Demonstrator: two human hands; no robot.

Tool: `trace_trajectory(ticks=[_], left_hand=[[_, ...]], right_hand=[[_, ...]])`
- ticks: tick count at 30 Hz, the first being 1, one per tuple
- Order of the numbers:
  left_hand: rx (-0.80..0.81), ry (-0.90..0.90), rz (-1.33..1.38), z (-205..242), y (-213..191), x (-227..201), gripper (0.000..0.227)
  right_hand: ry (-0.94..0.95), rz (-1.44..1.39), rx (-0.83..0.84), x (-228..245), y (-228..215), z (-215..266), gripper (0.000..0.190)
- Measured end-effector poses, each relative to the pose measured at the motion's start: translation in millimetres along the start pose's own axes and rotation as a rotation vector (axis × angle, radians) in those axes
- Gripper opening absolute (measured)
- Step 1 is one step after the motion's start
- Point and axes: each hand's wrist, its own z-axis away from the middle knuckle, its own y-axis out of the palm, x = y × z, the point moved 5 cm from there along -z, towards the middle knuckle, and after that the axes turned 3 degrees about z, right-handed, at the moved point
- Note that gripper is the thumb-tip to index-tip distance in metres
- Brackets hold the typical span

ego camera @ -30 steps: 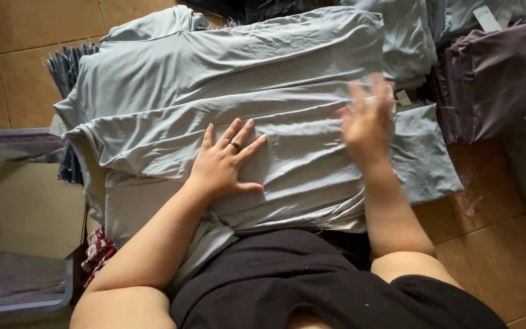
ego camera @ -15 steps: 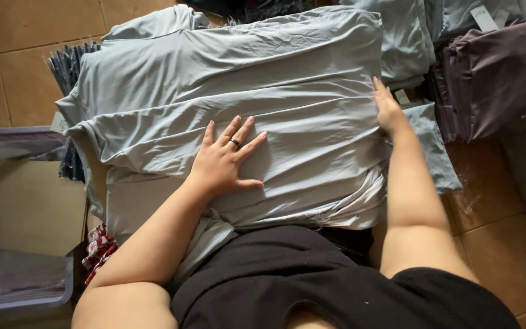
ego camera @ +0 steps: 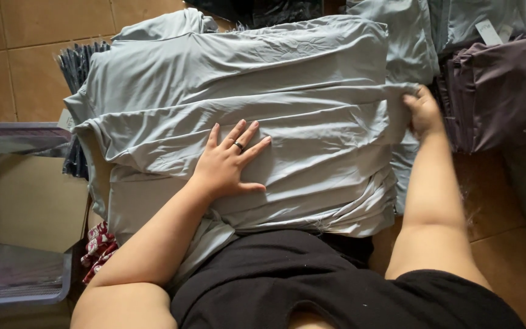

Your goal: The person folds light gray t-shirts using a cardboard template to ensure consistent sizing. They place the template on the shirt, fold the sides and bottom over it, then remove the template and stack the folded shirt. This process is repeated for multiple shirts.

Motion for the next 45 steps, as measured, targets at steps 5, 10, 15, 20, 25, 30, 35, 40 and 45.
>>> trace_trajectory(ticks=[5, 10, 15, 20, 25, 30, 35, 40, 45], left_hand=[[0.004, 0.005, 0.005, -0.3, 0.0, 0.6, 0.105], [0.018, 0.004, 0.001, -0.2, -0.9, -0.3, 0.104], [0.022, 0.003, 0.022, -0.4, 2.1, 1.2, 0.103], [0.02, 0.007, 0.02, -1.0, 1.5, 1.3, 0.102], [0.011, 0.008, 0.015, -0.2, 0.1, 0.8, 0.101], [0.01, 0.008, 0.02, -0.3, 2.6, 1.8, 0.102], [0.004, 0.007, 0.02, -0.4, 4.7, 2.2, 0.102], [-0.001, 0.007, 0.009, -0.3, 3.7, 1.7, 0.102], [-0.001, -0.001, 0.01, -0.6, 1.5, 1.5, 0.102]], right_hand=[[0.161, -0.295, 0.031, -38.3, 13.5, 24.0, 0.032], [0.223, -0.2, -0.009, -31.3, 25.7, 68.8, 0.016], [-0.048, -0.158, -0.176, -32.3, -7.3, 56.7, 0.025], [-0.059, -0.084, -0.175, 48.6, 27.0, 93.2, 0.023], [-0.249, 0.556, 0.057, 195.8, 108.7, 169.2, 0.052], [-0.38, 0.359, 0.164, 161.4, 130.4, 155.5, 0.068], [-0.64, 0.529, -0.082, 144.1, 156.0, 147.9, 0.053], [-0.46, 0.786, 0.151, 118.9, 169.4, 131.0, 0.092], [-0.564, 0.605, -0.286, 95.8, 118.7, 125.3, 0.059]])
